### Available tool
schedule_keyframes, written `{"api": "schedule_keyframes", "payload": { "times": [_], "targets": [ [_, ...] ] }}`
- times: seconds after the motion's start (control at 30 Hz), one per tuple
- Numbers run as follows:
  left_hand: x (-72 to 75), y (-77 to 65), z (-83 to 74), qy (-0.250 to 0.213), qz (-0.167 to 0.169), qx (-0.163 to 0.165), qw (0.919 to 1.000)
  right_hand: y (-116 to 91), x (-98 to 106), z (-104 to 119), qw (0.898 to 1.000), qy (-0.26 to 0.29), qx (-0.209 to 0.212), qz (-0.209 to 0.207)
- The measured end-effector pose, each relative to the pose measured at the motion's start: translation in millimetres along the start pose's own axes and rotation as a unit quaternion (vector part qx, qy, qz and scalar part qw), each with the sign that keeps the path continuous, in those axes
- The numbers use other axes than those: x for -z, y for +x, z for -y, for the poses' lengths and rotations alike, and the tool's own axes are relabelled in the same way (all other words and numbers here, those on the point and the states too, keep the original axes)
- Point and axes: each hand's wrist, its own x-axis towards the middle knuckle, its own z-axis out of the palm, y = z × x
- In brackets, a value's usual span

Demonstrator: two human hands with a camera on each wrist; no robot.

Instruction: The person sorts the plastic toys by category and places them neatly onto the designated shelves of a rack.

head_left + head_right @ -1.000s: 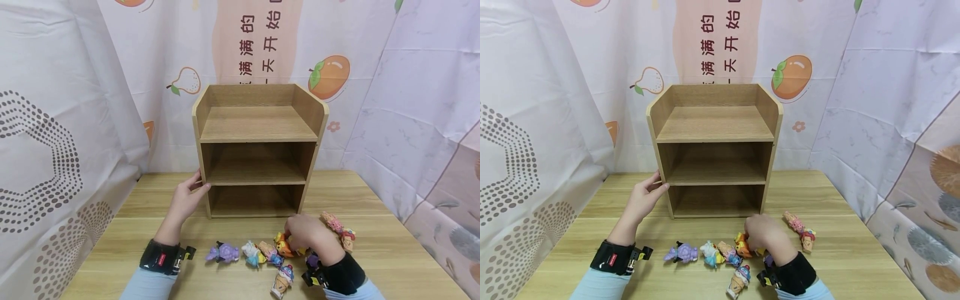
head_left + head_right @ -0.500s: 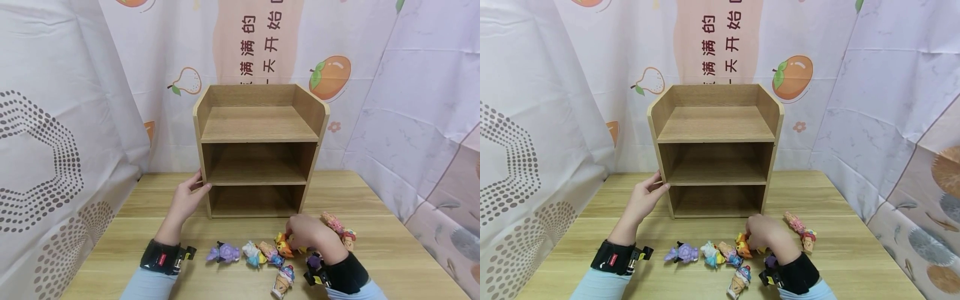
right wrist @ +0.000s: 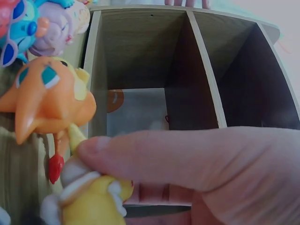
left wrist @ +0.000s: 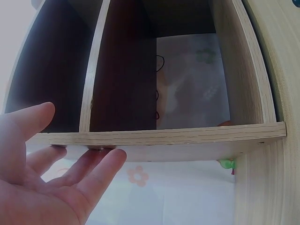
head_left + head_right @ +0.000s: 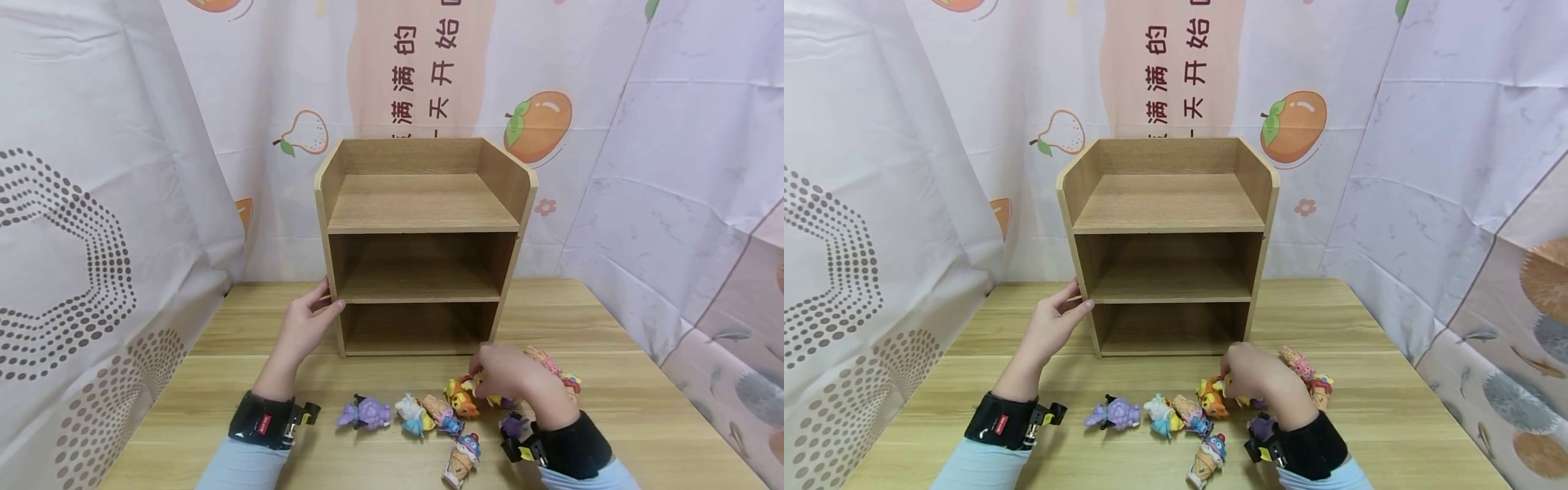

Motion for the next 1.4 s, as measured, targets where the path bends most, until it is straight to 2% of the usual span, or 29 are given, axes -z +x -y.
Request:
{"api": "schedule_keyframes", "payload": {
  "times": [0.3,0.53,0.77,0.9,1.07,1.4],
  "targets": [
    [0.2,0.5,0.7,-0.001,0.000,-0.008,1.0000,-3,7,-7,0.998,0.008,0.042,-0.040],
    [0.5,0.4,0.5,0.005,-0.002,-0.008,1.0000,0,11,-13,0.990,-0.010,0.102,-0.102],
    [0.6,-0.5,-0.9,-0.003,0.000,-0.004,1.0000,0,13,-14,0.981,-0.014,0.113,-0.156],
    [1.0,-0.9,-0.8,-0.006,0.001,-0.004,1.0000,-1,15,-13,0.975,0.006,0.119,-0.186],
    [0.9,-0.3,1.0,-0.002,-0.002,-0.002,1.0000,0,17,-12,0.960,0.024,0.138,-0.242],
    [0.6,0.9,2.3,0.004,-0.001,0.003,1.0000,4,17,-12,0.917,0.033,0.175,-0.356]
  ]
}}
